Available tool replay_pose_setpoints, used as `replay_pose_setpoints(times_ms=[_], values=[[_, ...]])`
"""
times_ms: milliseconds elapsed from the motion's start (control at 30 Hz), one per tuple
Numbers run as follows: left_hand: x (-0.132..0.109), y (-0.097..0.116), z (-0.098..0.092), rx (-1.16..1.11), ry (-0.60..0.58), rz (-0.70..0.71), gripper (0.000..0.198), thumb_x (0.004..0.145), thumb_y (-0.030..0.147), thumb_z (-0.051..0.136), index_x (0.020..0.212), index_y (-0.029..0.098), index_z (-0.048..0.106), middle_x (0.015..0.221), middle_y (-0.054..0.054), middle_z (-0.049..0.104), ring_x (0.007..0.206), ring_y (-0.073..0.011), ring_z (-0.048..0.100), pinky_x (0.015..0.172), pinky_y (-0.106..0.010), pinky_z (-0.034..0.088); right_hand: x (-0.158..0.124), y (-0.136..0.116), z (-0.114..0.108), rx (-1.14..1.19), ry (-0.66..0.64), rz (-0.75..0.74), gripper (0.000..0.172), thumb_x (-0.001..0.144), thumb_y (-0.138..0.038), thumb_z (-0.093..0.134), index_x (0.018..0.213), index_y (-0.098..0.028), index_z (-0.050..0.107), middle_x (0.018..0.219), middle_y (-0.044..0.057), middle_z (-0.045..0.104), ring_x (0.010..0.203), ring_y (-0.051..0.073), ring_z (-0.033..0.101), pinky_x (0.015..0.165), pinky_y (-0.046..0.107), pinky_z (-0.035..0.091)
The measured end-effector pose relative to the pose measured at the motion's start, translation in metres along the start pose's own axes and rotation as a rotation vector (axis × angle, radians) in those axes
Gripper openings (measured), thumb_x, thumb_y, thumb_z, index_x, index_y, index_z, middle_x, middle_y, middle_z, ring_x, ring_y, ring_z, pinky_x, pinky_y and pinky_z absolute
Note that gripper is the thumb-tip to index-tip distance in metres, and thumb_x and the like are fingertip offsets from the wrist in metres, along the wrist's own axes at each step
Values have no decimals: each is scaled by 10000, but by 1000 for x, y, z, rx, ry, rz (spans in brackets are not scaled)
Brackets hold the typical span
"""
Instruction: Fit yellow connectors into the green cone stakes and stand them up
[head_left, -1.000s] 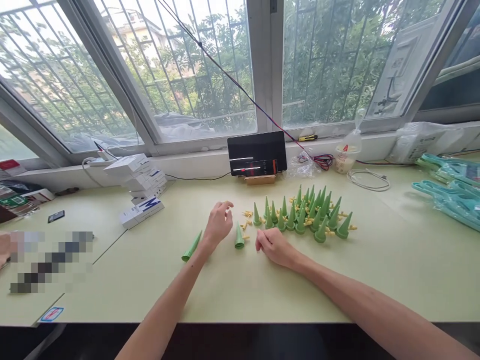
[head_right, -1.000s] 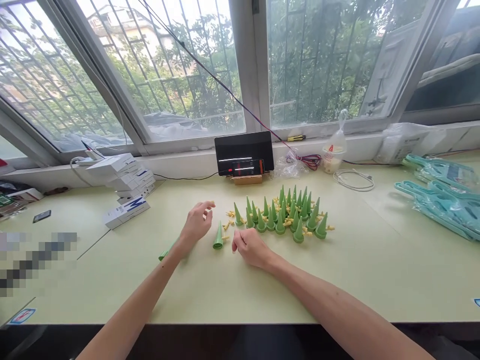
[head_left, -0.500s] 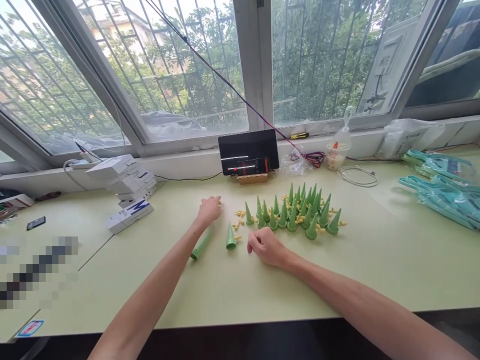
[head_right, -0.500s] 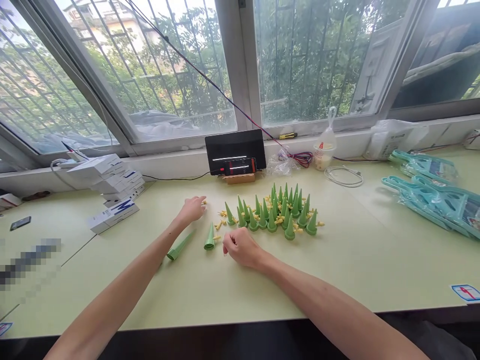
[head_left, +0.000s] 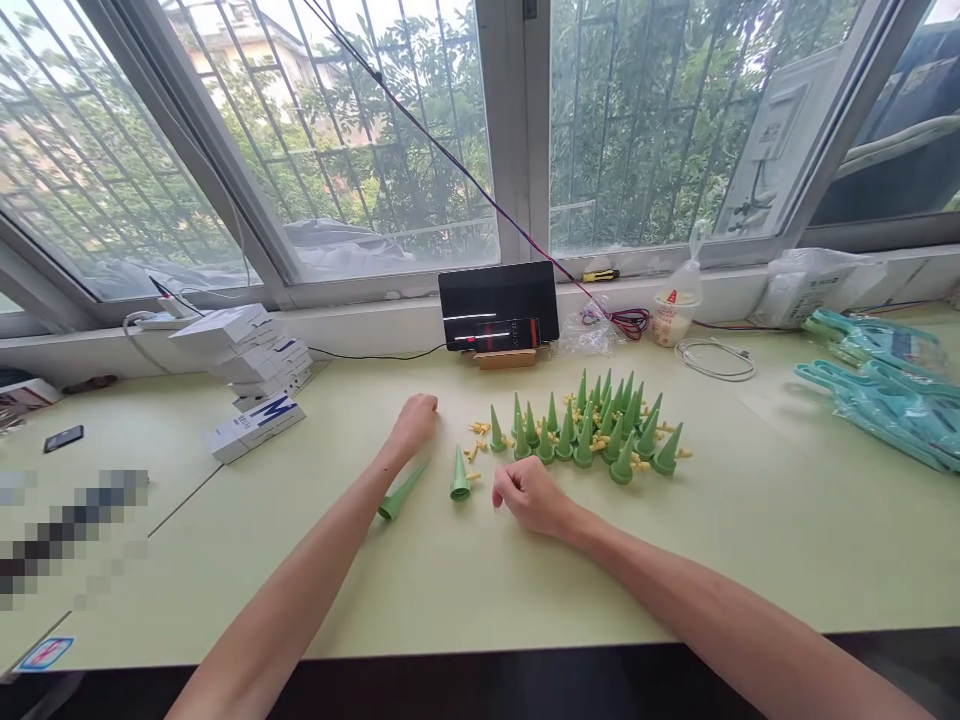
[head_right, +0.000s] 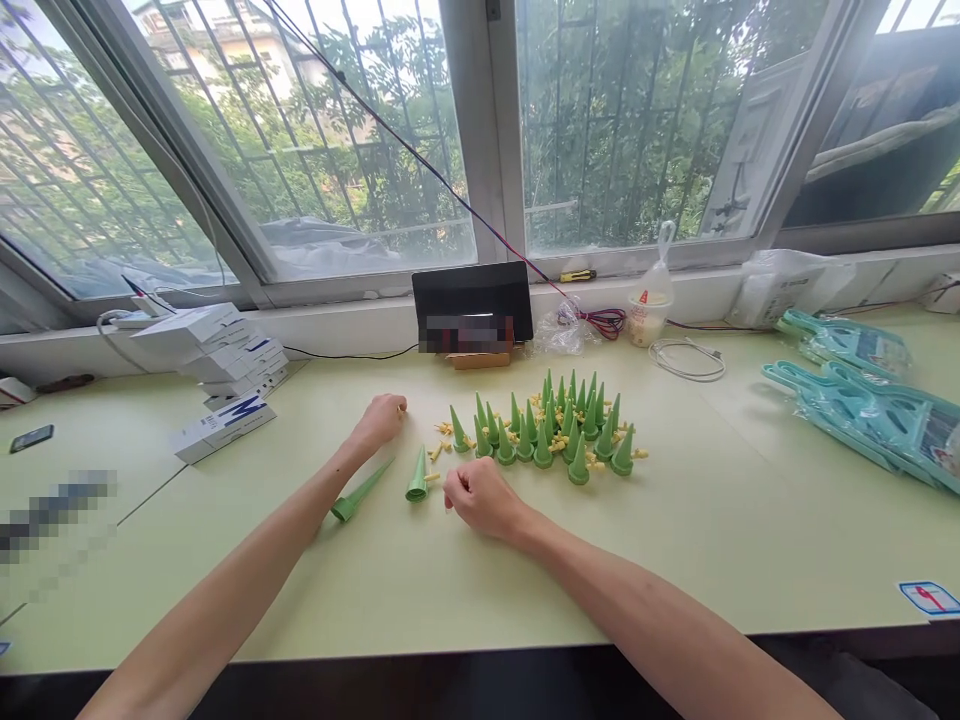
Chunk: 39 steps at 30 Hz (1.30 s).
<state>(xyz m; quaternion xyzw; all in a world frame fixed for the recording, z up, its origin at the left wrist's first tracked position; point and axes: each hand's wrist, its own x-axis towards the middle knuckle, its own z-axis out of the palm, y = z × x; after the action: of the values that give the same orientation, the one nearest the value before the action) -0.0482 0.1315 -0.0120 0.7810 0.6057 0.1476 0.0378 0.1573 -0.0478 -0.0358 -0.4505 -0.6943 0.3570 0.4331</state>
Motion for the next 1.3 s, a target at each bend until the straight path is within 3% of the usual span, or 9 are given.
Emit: replay_pose_setpoints(times_ms=[133, 300, 467, 567, 733, 933, 1100, 1300], values=[[-6, 7, -11, 31, -17, 36, 190, 691, 80, 501, 748, 183, 651, 790, -121, 619, 798, -255, 572, 657, -325, 417, 0, 0, 0, -31, 5, -6, 434, 879, -233, 422, 494, -160, 609, 394, -46, 318, 402, 88, 295, 454, 236, 222], [-37, 36, -35, -25, 40, 129, 248, 874, 143, 395, 882, 180, 640, 879, -115, 614, 778, -218, 571, 704, -315, 434, -1, 0, -1, -54, 41, -24, 440, 904, -246, 410, 513, -165, 597, 417, -47, 296, 418, 93, 297, 470, 240, 232], [-84, 65, -49, -261, 167, 432, 270, 979, 252, 347, 953, 196, 610, 867, -61, 588, 690, -152, 538, 689, -269, 442, -1, -2, -3, -71, 105, -36, 394, 936, -288, 409, 598, -171, 574, 471, -46, 331, 453, 103, 330, 488, 241, 260], [-103, 70, -45, -339, 155, 575, 253, 990, 227, 354, 1011, 218, 606, 954, -62, 597, 766, -142, 573, 726, -255, 460, -2, -4, -5, -36, 130, -10, 293, 948, -329, 433, 748, -173, 580, 534, -37, 441, 492, 113, 403, 504, 237, 311], [-118, 71, -28, -428, 122, 649, 246, 1002, 226, 359, 1090, 225, 589, 1021, -79, 605, 859, -150, 604, 763, -259, 481, -5, -4, -6, 104, 133, 50, 236, 969, -406, 447, 998, -194, 547, 670, -20, 564, 481, 109, 469, 480, 228, 373], [-130, 77, -15, -469, 63, 732, 247, 986, 164, 398, 1151, 222, 573, 981, -65, 617, 839, -148, 594, 723, -256, 486, -9, -8, -8, 162, 83, 38, 289, 971, -461, 456, 938, -194, 564, 796, 20, 614, 486, 99, 485, 460, 227, 397], [-135, 82, -11, -484, 44, 726, 295, 964, 128, 436, 1226, 218, 539, 985, -62, 613, 847, -147, 587, 721, -255, 486, -10, -7, -8, 147, 67, 22, 304, 972, -443, 468, 835, -185, 552, 711, 13, 592, 494, 106, 478, 477, 233, 391], [-135, 82, -11, -503, 34, 691, 206, 954, 134, 469, 1104, 207, 589, 972, -48, 613, 822, -136, 584, 714, -244, 470, -8, -4, -7, 100, 64, 19, 326, 974, -440, 464, 847, -172, 599, 674, 5, 572, 497, 113, 494, 495, 241, 403]])
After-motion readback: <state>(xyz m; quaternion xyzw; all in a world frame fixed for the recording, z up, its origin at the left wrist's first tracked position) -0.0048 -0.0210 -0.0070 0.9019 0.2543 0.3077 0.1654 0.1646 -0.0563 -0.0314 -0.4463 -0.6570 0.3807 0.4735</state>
